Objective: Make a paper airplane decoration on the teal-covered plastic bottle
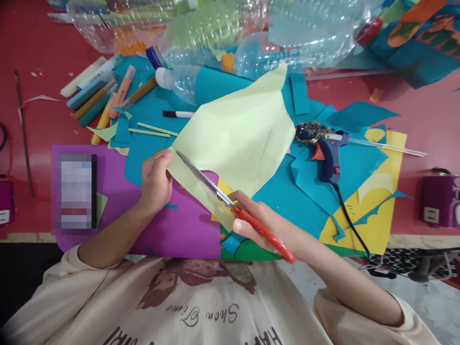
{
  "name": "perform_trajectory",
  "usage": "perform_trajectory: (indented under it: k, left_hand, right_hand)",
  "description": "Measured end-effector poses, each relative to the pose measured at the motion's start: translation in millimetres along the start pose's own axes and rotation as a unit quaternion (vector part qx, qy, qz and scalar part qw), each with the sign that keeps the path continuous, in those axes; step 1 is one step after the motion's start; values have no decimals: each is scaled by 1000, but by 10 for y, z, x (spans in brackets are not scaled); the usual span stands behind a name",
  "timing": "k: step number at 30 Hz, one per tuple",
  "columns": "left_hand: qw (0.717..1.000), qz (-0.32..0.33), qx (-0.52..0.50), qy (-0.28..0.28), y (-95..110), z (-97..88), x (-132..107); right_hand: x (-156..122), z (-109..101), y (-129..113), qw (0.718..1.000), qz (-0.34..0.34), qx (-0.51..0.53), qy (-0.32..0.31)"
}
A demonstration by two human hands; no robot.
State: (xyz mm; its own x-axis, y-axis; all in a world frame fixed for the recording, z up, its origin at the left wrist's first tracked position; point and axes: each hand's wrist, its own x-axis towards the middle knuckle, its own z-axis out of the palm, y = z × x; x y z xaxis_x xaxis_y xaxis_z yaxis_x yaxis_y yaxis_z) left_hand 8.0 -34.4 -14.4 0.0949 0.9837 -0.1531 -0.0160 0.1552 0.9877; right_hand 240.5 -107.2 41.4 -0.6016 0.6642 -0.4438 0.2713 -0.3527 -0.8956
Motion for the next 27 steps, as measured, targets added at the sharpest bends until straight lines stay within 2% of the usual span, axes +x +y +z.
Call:
perform_trajectory:
  k: [6,14,21,24,27]
  left_hand:
    - [1000,21,18,-8,53,25,-15]
    - [998,35,54,-14,130,58,-48]
    - [996,39,73,-17,168,69,-52]
    - [996,39,76,-19,172,69,-45]
    - [997,38,71,-17,160,65,-46]
  right_hand:
    - [4,-6,-63,1000,-18,-4,-12]
    - [38,2,-87,1000,-8,8,-16]
    - [80,54,-113,998,9,59,21]
    - [107,57,-84,998,12,54,15]
    - [131,67,-64,998,21,42,39]
